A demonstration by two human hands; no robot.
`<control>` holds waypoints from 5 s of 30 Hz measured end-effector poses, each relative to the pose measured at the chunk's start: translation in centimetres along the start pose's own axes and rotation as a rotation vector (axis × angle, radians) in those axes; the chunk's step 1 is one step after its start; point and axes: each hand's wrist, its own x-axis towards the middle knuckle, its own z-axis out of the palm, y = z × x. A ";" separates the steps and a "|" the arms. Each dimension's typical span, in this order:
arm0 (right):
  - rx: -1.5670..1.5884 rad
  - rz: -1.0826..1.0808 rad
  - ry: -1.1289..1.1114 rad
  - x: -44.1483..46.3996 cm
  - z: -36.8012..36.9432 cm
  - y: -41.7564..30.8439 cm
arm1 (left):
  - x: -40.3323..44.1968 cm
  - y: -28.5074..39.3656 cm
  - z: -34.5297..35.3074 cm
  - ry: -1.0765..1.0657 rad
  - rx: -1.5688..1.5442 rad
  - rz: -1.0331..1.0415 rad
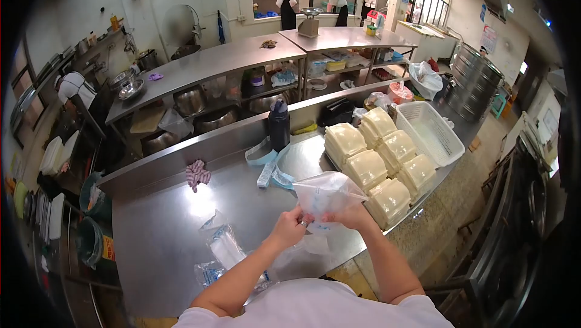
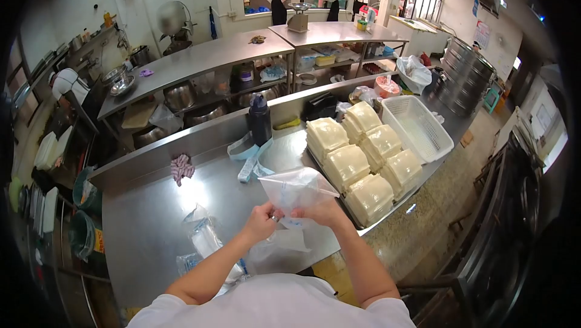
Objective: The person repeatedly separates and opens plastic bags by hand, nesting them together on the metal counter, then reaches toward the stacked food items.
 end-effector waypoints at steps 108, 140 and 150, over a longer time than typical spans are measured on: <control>0.048 -0.013 0.085 -0.5 -3.0 0.9 | 3.3 -0.9 2.9 0.289 -0.002 0.106; -0.909 -0.303 -0.225 -7.0 28.3 14.6 | -22.8 -8.7 -11.9 0.272 0.537 -0.330; -0.460 0.051 0.057 -3.8 29.3 16.8 | -24.2 -12.4 -9.2 0.256 0.184 -0.356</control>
